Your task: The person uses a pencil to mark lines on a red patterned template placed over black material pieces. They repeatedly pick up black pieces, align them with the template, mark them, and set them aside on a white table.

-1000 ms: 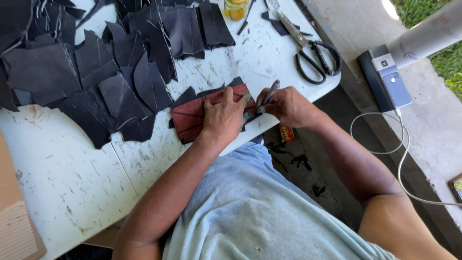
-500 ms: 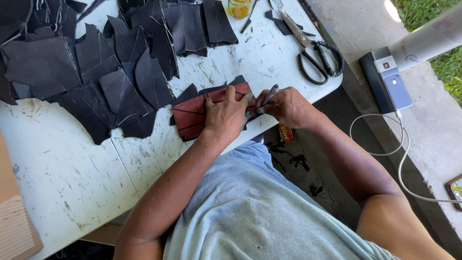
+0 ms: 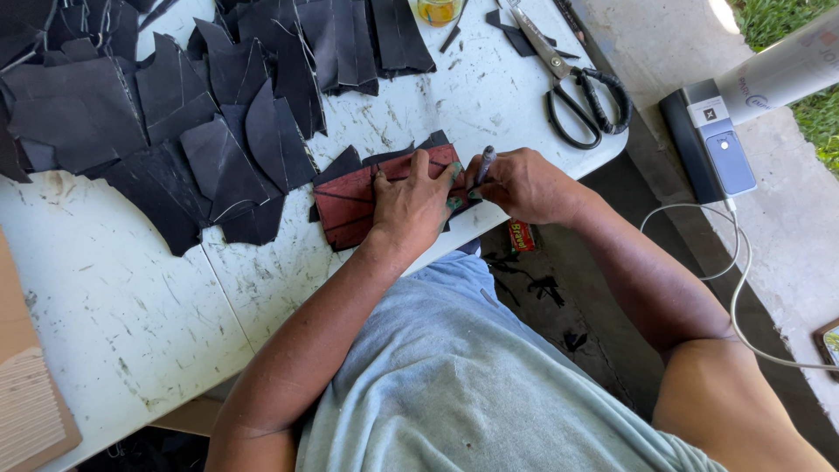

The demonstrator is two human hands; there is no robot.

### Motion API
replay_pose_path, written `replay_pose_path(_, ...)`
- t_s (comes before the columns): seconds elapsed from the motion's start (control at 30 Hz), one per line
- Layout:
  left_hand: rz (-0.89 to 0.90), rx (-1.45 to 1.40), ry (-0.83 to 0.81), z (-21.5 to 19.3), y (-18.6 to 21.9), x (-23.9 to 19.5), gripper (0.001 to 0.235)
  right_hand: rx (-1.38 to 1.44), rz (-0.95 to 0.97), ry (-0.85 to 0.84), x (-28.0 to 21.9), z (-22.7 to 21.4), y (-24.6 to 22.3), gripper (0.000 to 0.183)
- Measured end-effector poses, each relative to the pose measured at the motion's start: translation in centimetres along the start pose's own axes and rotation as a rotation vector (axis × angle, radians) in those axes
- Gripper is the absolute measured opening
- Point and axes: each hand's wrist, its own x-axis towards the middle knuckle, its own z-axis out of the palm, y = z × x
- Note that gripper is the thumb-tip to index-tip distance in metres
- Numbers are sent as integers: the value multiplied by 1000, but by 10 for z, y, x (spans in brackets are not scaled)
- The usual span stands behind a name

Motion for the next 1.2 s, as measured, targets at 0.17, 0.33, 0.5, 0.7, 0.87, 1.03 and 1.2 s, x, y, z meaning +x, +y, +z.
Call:
replay_pose_path(0.17,-7,13,-19,1,0,2,61,12,23,15,-5,0,3,14)
replay_pose_path(0.33,-15,-21,-10,0,0,2,52,25,-53,79,-10,6,5,17)
replay_pose_path(0.5,-17,-90,-78,0,-2,1,46,-8,-30,111,-13,17,6,18)
replay_pose_path(0.7,50,-111,-28,-1,-14,2,37,45,-41,85,-8,27,7,14)
replay_pose_path(0.87,34,-155,-30,-1,-16,-1,38,68,-182,183,-7,30,11,11)
replay_pose_path(1.03,26,-172,-52,-7,-17,-4,40,190,-55,144,-1,37,0,15)
replay_pose_path(1.2,105,-180,-197,-13,-32,-1,58,143,-23,112,0,45,-6,16)
